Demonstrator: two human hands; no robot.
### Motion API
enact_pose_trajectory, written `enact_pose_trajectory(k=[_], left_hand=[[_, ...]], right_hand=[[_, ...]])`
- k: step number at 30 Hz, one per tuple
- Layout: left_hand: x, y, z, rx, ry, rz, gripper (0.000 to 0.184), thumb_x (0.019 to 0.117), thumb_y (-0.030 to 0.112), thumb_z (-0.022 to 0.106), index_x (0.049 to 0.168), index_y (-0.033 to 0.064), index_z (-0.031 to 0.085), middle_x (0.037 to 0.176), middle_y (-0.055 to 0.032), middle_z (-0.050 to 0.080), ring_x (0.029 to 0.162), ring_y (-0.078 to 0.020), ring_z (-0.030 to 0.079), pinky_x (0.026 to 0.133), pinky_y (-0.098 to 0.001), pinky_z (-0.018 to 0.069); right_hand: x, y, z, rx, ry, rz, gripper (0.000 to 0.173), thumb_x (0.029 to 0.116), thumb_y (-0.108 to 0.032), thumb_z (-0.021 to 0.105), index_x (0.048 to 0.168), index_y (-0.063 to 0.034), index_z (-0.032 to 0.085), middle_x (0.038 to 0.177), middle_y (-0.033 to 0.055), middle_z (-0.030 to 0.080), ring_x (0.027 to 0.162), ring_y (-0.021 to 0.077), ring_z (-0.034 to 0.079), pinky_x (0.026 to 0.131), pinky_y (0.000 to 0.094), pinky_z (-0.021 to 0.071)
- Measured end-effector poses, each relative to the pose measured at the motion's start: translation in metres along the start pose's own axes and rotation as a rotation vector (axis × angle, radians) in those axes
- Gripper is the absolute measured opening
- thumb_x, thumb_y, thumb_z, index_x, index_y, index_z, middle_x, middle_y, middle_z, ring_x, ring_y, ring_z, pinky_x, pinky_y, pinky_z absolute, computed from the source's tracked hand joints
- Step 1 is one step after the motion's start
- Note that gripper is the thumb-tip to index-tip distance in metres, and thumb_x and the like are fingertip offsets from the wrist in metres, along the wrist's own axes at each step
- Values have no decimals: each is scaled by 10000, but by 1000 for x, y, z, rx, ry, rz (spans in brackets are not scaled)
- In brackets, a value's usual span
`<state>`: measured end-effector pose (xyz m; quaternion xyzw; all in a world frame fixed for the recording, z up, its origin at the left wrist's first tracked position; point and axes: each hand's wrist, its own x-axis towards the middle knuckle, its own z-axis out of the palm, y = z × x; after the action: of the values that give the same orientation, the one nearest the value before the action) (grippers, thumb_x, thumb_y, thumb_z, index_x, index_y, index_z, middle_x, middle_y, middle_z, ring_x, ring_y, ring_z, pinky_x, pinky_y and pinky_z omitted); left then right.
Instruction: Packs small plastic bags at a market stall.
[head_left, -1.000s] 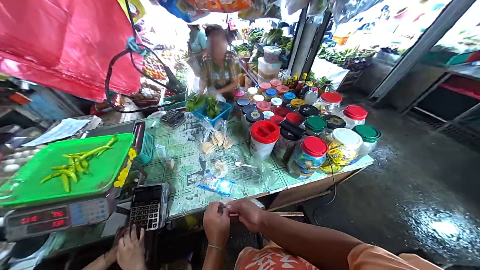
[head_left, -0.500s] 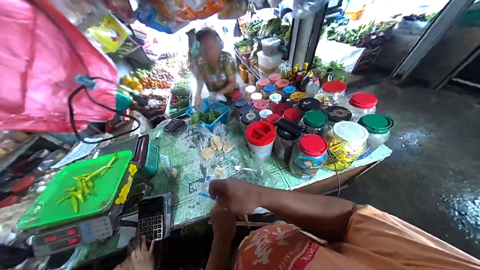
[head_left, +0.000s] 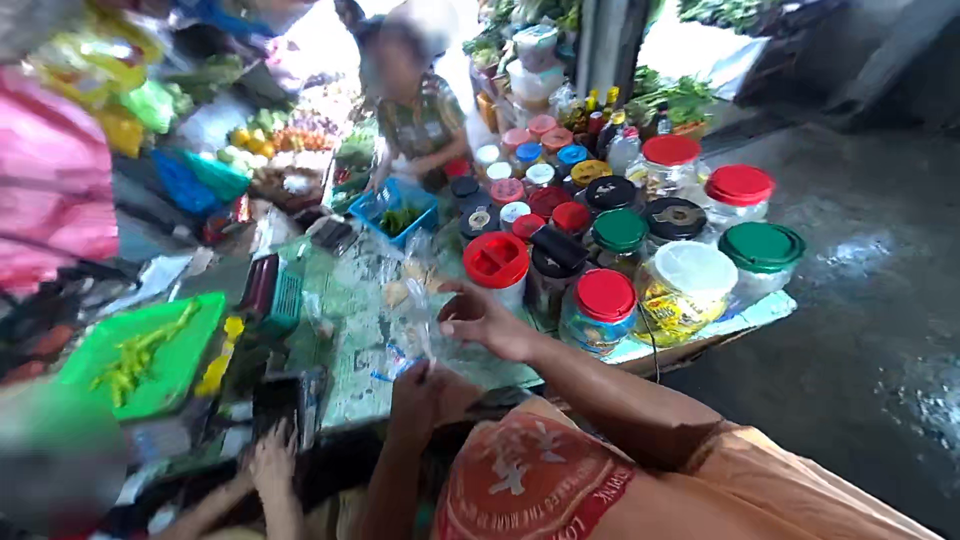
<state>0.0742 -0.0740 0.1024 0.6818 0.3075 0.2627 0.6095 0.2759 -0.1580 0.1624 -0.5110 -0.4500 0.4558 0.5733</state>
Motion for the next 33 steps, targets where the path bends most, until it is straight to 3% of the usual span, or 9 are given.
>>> enact_pose_trajectory(k=[2, 6, 11, 14, 18, 22, 26, 30, 33], left_hand=[[3, 9, 8, -57, 86, -28, 164, 895, 179, 753, 913, 26, 696, 792, -19, 677, 713, -110, 653, 684, -315, 587], [13, -5, -3, -55, 74, -78, 188, 899, 154, 758, 1006, 7, 711, 878, -50, 721, 806, -134, 694, 774, -332, 604], [13, -19, -9, 201, 292, -127, 224, 856, 213, 824, 972, 39, 742, 864, -41, 731, 792, -111, 699, 766, -321, 602], [22, -38, -11, -197, 216, -138, 182, 881, 97, 774, 1007, -11, 697, 858, -79, 709, 782, -152, 685, 740, -336, 599], [40, -78, -19, -516, 181, -332, 157, 969, 98, 668, 1069, -21, 650, 914, -106, 696, 818, -186, 684, 768, -376, 602], [56, -93, -34, -617, 118, -518, 190, 1030, 123, 590, 1133, -37, 599, 973, -141, 697, 867, -218, 697, 810, -409, 605], [95, -91, -74, -74, 203, -322, 315, 853, 185, 818, 1063, -10, 687, 891, -106, 707, 795, -183, 685, 740, -370, 596], [124, -86, -113, 533, 26, 185, 702, 847, 450, 807, 1391, 54, 608, 1507, -154, 522, 1430, -296, 459, 1162, -510, 417], [154, -77, -126, 472, -68, 319, 656, 919, 306, 755, 1478, 46, 532, 1556, -159, 474, 1427, -263, 475, 1158, -475, 442]], right_hand=[[-4, 27, -2, -150, -140, 169, 637, 940, -346, 732, 1442, -29, 503, 1242, 149, 676, 1005, 234, 703, 832, 427, 610], [-3, 60, 7, -136, -136, 247, 230, 979, -175, 659, 1115, 2, 712, 1009, 110, 724, 859, 187, 713, 743, 391, 624], [9, 81, 13, -65, -92, 342, 241, 992, -169, 640, 1152, 5, 690, 1042, 117, 719, 893, 205, 720, 754, 393, 629], [22, 86, 11, 88, -169, 451, 325, 999, -265, 648, 1213, -21, 668, 1087, 123, 704, 933, 219, 704, 751, 405, 621], [46, 111, 20, 97, -105, 529, 269, 990, -244, 672, 1106, -5, 714, 1001, 118, 725, 885, 203, 710, 767, 390, 616], [74, 134, 25, 175, -24, 667, 271, 1019, -233, 642, 1137, 6, 689, 1032, 137, 718, 880, 218, 717, 768, 392, 623], [109, 141, 35, 238, -21, 697, 266, 1013, -154, 625, 1228, 2, 641, 1145, 145, 684, 988, 244, 695, 817, 429, 610], [162, 128, 50, 290, 85, 657, 265, 1048, -146, 568, 1240, 28, 621, 1105, 150, 684, 941, 218, 695, 817, 400, 603], [192, 102, 58, 440, 65, 468, 331, 1097, -228, 412, 1258, 2, 587, 1029, 81, 706, 906, 150, 697, 853, 354, 588]])
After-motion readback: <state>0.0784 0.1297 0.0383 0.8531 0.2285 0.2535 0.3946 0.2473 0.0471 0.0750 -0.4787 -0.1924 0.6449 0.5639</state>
